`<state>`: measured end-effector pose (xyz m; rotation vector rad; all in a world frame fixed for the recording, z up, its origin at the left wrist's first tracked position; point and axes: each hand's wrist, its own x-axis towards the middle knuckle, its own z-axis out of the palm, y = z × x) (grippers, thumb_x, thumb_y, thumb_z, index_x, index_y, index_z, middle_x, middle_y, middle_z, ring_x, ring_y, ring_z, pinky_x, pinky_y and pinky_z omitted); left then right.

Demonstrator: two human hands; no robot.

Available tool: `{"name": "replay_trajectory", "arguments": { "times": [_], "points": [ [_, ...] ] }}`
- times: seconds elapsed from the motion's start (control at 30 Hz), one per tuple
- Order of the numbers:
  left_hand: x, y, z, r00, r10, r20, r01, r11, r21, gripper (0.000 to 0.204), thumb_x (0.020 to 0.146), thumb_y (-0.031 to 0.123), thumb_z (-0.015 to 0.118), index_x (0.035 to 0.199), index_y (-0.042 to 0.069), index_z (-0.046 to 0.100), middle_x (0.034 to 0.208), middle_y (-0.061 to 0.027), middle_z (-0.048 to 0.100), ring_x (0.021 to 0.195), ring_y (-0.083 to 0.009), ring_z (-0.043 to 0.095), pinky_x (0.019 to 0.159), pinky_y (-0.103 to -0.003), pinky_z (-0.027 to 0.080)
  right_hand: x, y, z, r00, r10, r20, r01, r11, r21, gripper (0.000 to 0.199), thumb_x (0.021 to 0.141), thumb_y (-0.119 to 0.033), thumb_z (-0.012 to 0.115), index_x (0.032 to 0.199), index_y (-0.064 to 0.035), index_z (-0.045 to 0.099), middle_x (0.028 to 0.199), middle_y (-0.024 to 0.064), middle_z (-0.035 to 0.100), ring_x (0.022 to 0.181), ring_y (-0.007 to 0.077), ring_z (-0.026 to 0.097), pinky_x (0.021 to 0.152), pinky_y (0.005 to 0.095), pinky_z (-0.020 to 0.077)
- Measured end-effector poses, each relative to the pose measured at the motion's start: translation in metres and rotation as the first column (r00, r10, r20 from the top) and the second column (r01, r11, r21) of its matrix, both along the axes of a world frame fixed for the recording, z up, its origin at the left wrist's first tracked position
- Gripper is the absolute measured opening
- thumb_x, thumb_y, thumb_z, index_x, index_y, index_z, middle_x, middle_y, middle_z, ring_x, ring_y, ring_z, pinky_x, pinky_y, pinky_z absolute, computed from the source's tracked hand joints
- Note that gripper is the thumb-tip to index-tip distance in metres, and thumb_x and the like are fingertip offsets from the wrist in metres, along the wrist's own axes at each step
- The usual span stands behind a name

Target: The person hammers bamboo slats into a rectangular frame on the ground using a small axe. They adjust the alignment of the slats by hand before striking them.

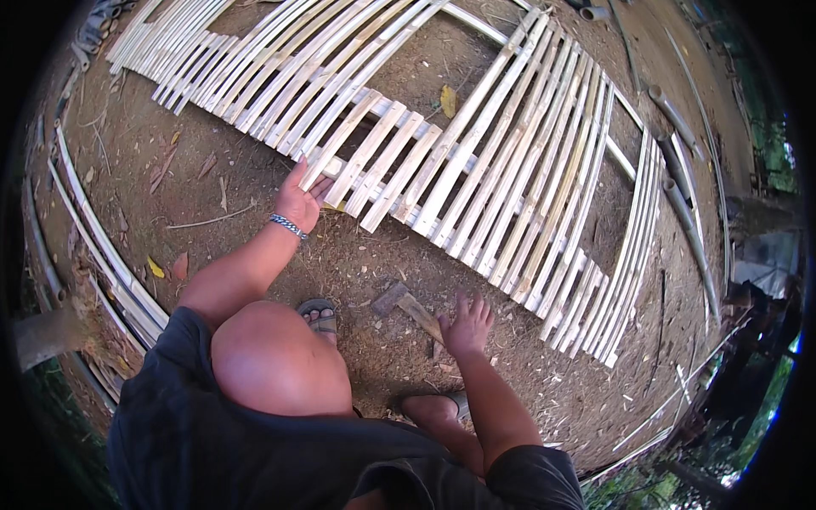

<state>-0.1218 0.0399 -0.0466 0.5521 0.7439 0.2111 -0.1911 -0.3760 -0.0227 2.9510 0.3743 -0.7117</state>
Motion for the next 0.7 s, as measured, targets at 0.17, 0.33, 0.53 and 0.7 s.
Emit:
{"name": "replay_trajectory", "arguments": {
  "times": [0.17,0.33,0.53,0.7],
  "points": [
    [-0.01,0.005,0.016,0.999,-0.036,0.041,0.034,0.999,0.033,0.063,0.096,0.045,0.069,0.137,0.0,0.054,0.125,-0.0185,0.066,0.114,-0.0285,0.065,0.106,-0.041,0.05,0.043,0.012,-0.024,0.983,-0.183,0.007,0.183,0.982,-0.044,0.08,0.095,-0.058,0.059,0.156,-0.0116,0.037,0.153,0.0323,0.038,0.146,0.047,0.033,0.121,0.0617,0.0222],
    [-0.013,-0.002,0.041,0.999,-0.028,0.037,0.028,1.0,0.013,0.053,0.101,0.04,0.063,0.135,0.0,0.055,0.124,-0.02,0.066,0.117,-0.0288,0.064,0.107,-0.041,0.05,0.101,0.019,-0.077,0.981,-0.144,0.126,0.151,0.987,-0.047,0.066,0.1,-0.055,0.052,0.15,-0.0119,0.05,0.152,0.0237,0.047,0.145,0.0402,0.041,0.119,0.0563,0.0313],
    [-0.016,0.006,0.041,0.998,-0.012,0.059,0.011,1.0,0.022,0.047,0.103,0.036,0.06,0.133,-0.001,0.056,0.125,-0.0211,0.066,0.116,-0.0308,0.066,0.108,-0.043,0.051,0.149,0.046,-0.129,0.981,-0.092,0.17,0.092,0.996,0.012,0.065,0.099,-0.054,0.054,0.149,-0.0116,0.051,0.149,0.0208,0.051,0.141,0.0383,0.047,0.116,0.0528,0.0367],
    [-0.019,0.007,0.047,0.992,-0.058,0.114,0.054,0.998,0.04,0.049,0.104,0.036,0.058,0.135,-0.002,0.055,0.126,-0.0219,0.066,0.115,-0.0311,0.065,0.108,-0.043,0.05,0.173,0.043,-0.138,0.989,-0.128,0.079,0.131,0.99,-0.043,0.067,0.098,-0.054,0.055,0.148,-0.0105,0.051,0.146,0.0211,0.054,0.137,0.0384,0.05,0.113,0.0519,0.0394]
  ]
}}
